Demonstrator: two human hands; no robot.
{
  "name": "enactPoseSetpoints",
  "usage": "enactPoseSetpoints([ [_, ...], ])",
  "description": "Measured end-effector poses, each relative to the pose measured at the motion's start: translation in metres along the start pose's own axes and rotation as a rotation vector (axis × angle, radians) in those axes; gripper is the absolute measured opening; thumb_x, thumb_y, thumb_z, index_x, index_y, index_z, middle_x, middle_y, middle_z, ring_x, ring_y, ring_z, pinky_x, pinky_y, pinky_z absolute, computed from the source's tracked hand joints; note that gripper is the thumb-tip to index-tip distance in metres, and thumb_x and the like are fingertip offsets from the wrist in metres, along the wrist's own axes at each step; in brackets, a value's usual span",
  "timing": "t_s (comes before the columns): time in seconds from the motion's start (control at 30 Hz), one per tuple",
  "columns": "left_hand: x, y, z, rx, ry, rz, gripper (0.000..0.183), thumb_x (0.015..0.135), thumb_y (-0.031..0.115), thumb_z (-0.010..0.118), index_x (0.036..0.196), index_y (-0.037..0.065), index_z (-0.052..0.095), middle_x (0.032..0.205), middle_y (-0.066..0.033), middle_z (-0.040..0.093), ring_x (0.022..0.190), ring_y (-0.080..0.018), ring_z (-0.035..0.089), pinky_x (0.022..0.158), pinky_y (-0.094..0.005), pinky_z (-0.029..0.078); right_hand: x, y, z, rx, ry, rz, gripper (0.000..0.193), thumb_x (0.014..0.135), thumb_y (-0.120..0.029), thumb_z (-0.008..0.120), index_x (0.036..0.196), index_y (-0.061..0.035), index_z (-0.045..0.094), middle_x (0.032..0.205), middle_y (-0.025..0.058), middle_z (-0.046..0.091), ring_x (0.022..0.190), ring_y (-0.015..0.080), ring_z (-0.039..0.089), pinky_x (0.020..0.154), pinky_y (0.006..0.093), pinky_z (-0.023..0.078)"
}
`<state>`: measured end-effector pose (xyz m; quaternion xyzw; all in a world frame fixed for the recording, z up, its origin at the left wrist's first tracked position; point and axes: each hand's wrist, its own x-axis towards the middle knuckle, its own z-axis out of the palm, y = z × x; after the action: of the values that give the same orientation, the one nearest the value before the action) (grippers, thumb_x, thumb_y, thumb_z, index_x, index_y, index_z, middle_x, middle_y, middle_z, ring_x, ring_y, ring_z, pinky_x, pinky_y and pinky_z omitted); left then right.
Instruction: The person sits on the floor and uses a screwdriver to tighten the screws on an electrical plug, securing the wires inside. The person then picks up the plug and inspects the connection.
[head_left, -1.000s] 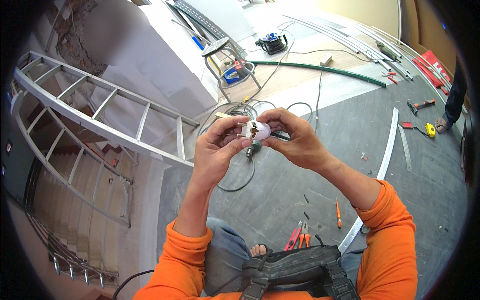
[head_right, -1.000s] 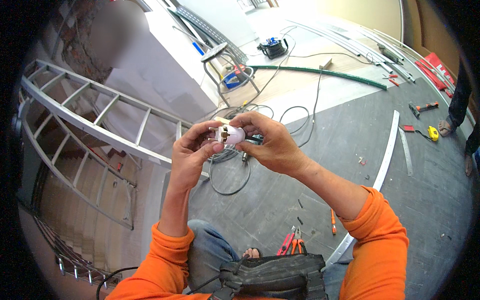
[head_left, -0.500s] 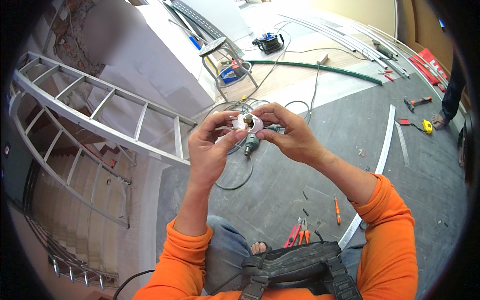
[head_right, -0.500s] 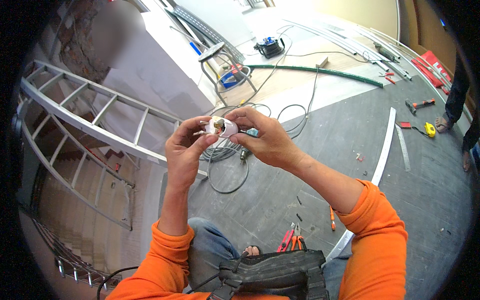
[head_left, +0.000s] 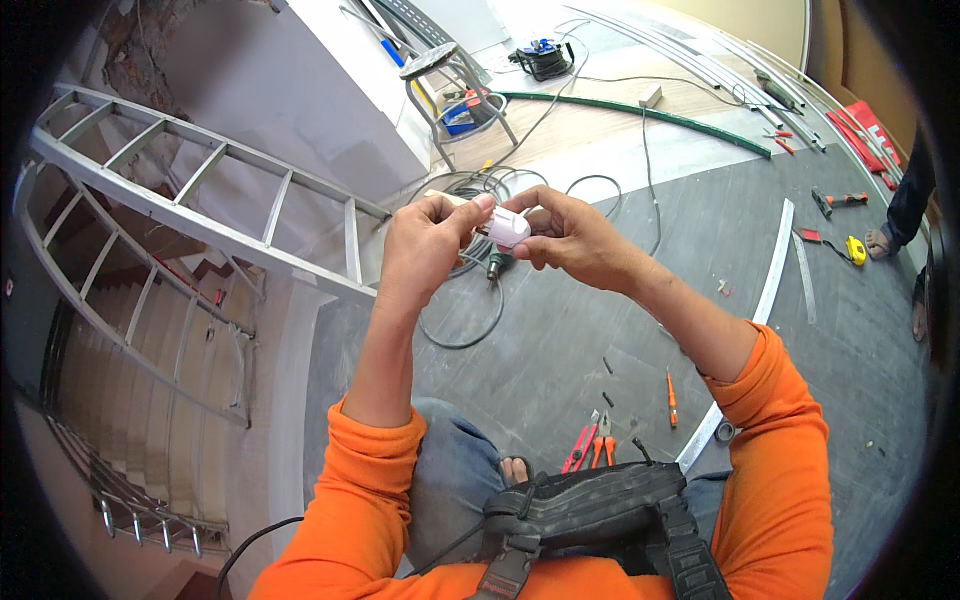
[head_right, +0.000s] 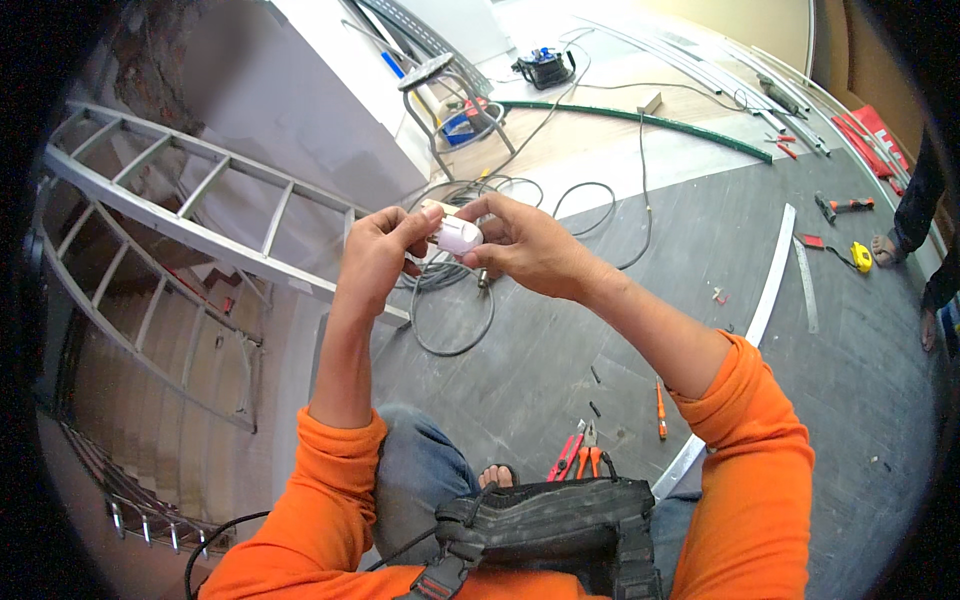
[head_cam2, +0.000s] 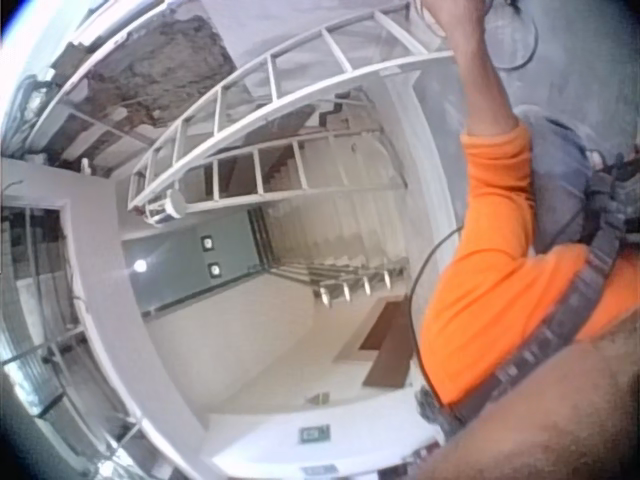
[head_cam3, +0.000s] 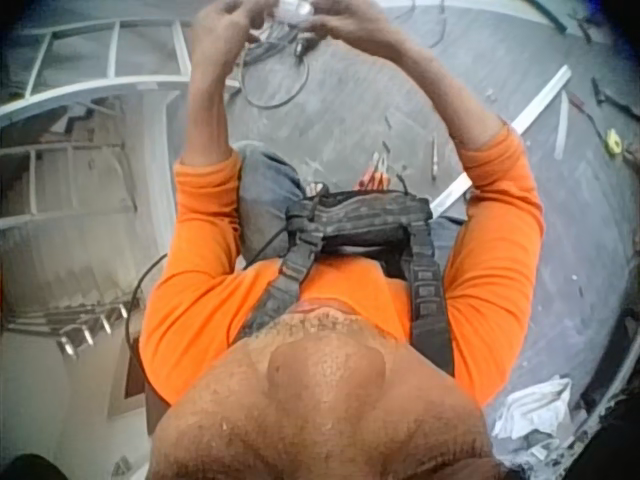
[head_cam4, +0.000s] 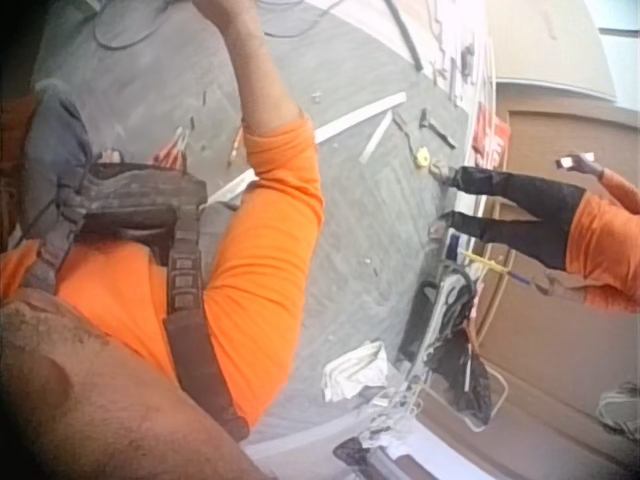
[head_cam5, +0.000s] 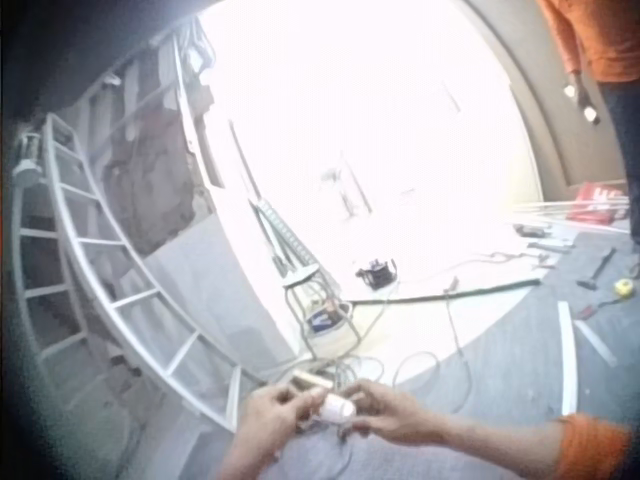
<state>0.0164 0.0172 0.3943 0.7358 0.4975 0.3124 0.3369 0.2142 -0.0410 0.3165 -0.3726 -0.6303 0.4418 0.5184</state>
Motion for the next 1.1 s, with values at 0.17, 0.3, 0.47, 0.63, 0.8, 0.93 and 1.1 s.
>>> enactPoseSetpoints([
  [0.17, 0.008, -0.018, 0.002, 0.056, -0.069, 0.038, 0.048, 0.095, 0.046, 0.072, 0.074, 0.003, 0.072, 0.062, 0.0000, 0.061, 0.057, -0.0084, 0.052, 0.052, -0.0289, 0.039, -0.002, 0.003, -0.005, -0.103, 0.005, 0.051, 0.042, 0.100, -0.024, 0.070, 0.130, 0.0027, 0.060, 0.102, 0.0097, 0.072, 0.087, 0.0125, 0.064, 0.075, 0.0297, 0.054],
  [0.3, 0.007, -0.017, 0.004, 0.044, -0.070, 0.115, 0.044, 0.099, 0.042, 0.069, 0.078, 0.003, 0.073, 0.062, 0.0000, 0.060, 0.058, -0.0089, 0.052, 0.055, -0.0302, 0.039, 0.003, 0.014, -0.009, -0.051, -0.005, 0.024, 0.045, 0.100, -0.028, 0.070, 0.132, 0.0005, 0.060, 0.099, 0.0070, 0.071, 0.082, 0.0103, 0.061, 0.072, 0.0277, 0.052],
  [0.47, 0.005, -0.023, 0.003, 0.058, -0.057, 0.238, 0.031, 0.104, 0.030, 0.064, 0.096, 0.002, 0.076, 0.076, 0.0015, 0.067, 0.067, -0.0049, 0.055, 0.061, -0.0233, 0.045, 0.003, 0.013, -0.009, 0.063, -0.016, -0.029, 0.043, 0.099, -0.025, 0.071, 0.133, -0.0022, 0.059, 0.104, 0.0034, 0.070, 0.085, 0.0079, 0.061, 0.074, 0.0257, 0.052],
  [0.63, 0.005, -0.023, 0.007, 0.002, -0.038, 0.369, 0.031, 0.101, 0.027, 0.067, 0.088, -0.001, 0.072, 0.072, -0.0046, 0.066, 0.069, -0.0103, 0.056, 0.063, -0.0310, 0.044, 0.007, 0.021, -0.017, -0.010, 0.007, -0.102, 0.036, 0.098, -0.016, 0.070, 0.130, -0.0009, 0.059, 0.108, 0.0099, 0.073, 0.100, 0.0182, 0.069, 0.085, 0.0327, 0.057],
  [0.8, 0.000, -0.018, 0.010, 0.022, 0.019, 0.448, 0.028, 0.101, 0.023, 0.068, 0.088, -0.002, 0.070, 0.072, -0.0041, 0.061, 0.068, -0.0098, 0.053, 0.064, -0.0293, 0.043, 0.001, 0.012, -0.002, -0.326, 0.179, -0.394, 0.035, 0.091, -0.016, 0.078, 0.118, -0.0022, 0.061, 0.101, 0.0144, 0.075, 0.092, 0.0270, 0.075, 0.082, 0.0379, 0.059],
  [0.93, 0.006, -0.025, 0.001, 0.000, 0.022, 0.500, 0.032, 0.105, 0.028, 0.064, 0.088, 0.001, 0.068, 0.079, 0.0028, 0.063, 0.075, -0.0060, 0.055, 0.069, -0.0241, 0.045, 0.001, 0.013, -0.007, -0.603, 0.224, -0.382, 0.037, 0.091, -0.011, 0.078, 0.121, -0.0011, 0.060, 0.106, 0.0144, 0.074, 0.096, 0.0258, 0.075, 0.084, 0.0368, 0.060],
  [1.1, 0.004, -0.021, -0.002, -0.104, -0.052, 0.453, 0.033, 0.105, 0.029, 0.064, 0.086, 0.002, 0.067, 0.078, 0.0022, 0.062, 0.076, -0.0066, 0.055, 0.072, -0.0249, 0.045, -0.002, 0.033, -0.018, -0.598, 0.284, -0.474, 0.032, 0.093, -0.019, 0.076, 0.116, -0.0036, 0.061, 0.095, 0.0154, 0.073, 0.087, 0.0302, 0.075, 0.075, 0.0397, 0.059],
])
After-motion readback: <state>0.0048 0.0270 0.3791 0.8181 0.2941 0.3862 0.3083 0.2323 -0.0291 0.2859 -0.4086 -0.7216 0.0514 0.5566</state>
